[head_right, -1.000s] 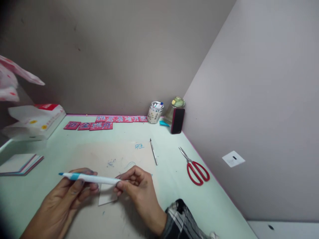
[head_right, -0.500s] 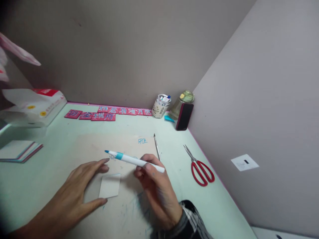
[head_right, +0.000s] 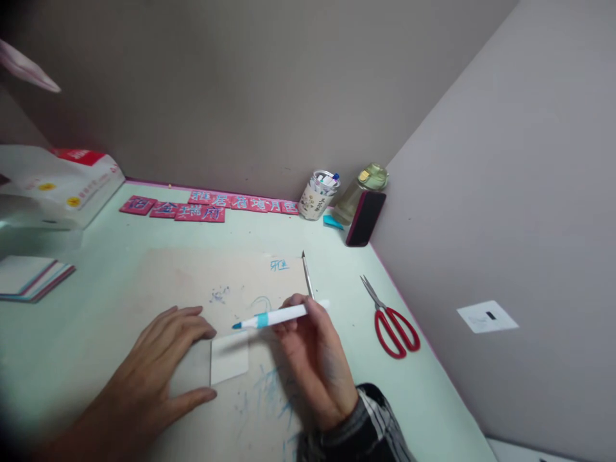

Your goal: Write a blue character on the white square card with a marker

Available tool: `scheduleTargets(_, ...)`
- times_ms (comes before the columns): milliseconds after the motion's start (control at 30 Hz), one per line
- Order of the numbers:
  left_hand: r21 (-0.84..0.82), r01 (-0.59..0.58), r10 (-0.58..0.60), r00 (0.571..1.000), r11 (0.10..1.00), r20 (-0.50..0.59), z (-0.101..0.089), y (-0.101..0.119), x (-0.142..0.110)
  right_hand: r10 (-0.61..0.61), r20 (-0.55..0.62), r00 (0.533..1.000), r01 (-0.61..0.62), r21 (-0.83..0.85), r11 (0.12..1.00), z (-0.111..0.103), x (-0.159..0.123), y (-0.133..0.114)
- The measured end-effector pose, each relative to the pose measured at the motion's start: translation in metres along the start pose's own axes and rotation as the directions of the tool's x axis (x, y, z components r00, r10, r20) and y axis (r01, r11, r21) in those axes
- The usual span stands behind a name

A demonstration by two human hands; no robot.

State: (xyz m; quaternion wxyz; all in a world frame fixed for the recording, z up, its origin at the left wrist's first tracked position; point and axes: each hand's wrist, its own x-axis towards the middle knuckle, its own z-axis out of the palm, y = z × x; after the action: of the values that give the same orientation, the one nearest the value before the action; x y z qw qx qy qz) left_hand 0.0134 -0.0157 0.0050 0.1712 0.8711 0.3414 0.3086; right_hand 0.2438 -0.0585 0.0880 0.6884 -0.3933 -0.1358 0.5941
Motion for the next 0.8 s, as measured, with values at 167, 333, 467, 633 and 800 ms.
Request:
scheduleTargets(167, -0.030, 0.005, -0.005, 1.000, 1.000, 0.003, -0.004, -0.001, 0.003, 0.126, 0.137, 0.983, -0.120, -0.049, 0.992, -0.001, -0.003, 0.008)
scheduleTargets(333, -0.032, 0.007, -0.007, 1.000, 0.999, 0.018, -0.005, 0.000, 0.004, -0.072, 0.149, 0.986, 0.119, -0.341, 0.932, -0.009, -0.011, 0.030)
scheduleTargets(467, -0.035, 0.015, -0.015, 1.000, 0.999, 0.022, -0.004, -0.001, 0.001, -0.087, 0.297, 0.951, 0.273, -0.674, 0.687, -0.009, -0.021, 0.031)
scheduleTargets(633, -0.046, 0.033, -0.032, 0.999, 0.998, 0.035, -0.004, -0.002, 0.001, -0.109, 0.385, 0.917, 0.389, -0.797, 0.462, 0.004, -0.025, 0.027)
scheduleTargets(800, -0.050, 0.052, -0.049, 0.997, 0.997, 0.055, -0.007, -0.001, -0.001, -0.181, 0.317, 0.931, 0.365, -0.834, 0.414, 0.009, -0.025, 0.037)
